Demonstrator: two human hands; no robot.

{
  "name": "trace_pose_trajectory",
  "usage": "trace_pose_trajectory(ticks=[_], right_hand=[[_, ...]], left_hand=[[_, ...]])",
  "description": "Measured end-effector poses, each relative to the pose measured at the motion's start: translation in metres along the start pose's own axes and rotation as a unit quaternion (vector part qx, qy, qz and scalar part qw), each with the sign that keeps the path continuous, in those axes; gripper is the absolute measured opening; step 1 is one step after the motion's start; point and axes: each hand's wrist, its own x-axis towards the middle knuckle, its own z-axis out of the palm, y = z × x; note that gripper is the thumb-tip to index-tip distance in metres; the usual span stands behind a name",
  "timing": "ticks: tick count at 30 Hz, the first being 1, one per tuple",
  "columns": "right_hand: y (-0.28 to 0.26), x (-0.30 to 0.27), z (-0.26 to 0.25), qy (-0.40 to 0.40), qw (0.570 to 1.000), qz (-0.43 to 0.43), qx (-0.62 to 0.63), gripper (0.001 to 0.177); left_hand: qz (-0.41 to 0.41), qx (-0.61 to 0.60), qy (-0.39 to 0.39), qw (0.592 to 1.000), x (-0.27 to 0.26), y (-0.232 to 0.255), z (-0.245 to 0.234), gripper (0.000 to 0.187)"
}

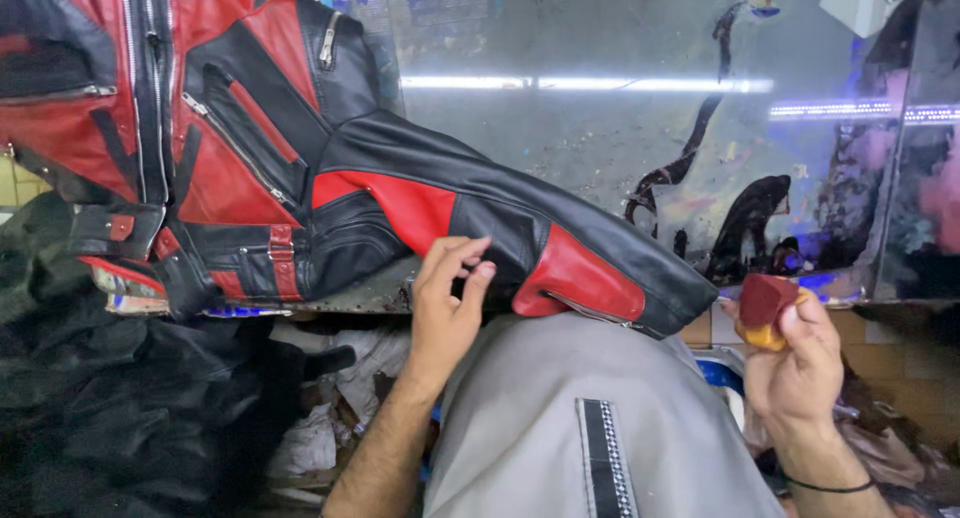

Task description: The person wipes the red and black leather jacket with a sponge, focusing on the sleeve and shoulder areas. The person repeatedly rubs the surface, occasionally repositioning the jacket to access different sections.

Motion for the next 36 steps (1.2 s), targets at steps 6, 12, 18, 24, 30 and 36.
trace_pose_trajectory(ticks=[6, 12, 18, 24, 30, 36], right_hand=[[0.032, -0.01, -0.004, -0.049, 0.996, 0.017, 0.072, 0.042], [0.033, 0.016, -0.001, -0.04, 0.998, -0.036, 0.012, 0.037], [-0.029, 0.108, -0.054, -0.096, 0.986, -0.138, -0.023, 0.031], [-0.031, 0.226, -0.079, -0.091, 0.948, -0.256, -0.167, 0.039], [0.016, 0.17, -0.067, -0.126, 0.971, -0.202, 0.011, 0.038], [0.046, 0.103, -0.062, -0.078, 0.972, -0.21, 0.067, 0.035]], left_hand=[[0.125, 0.137, 0.001, 0.983, 0.054, 0.003, -0.014, 0.024], [0.329, 0.336, -0.062, 0.88, 0.118, -0.012, -0.024, 0.037], [0.225, 0.313, -0.222, 0.896, 0.156, -0.03, -0.013, 0.028], [0.164, 0.323, -0.092, 0.928, 0.188, -0.032, 0.014, 0.023], [0.287, 0.175, 0.088, 0.938, 0.169, -0.034, -0.016, 0.026], [0.027, -0.139, 0.331, 0.933, 0.059, -0.091, -0.093, 0.02]])
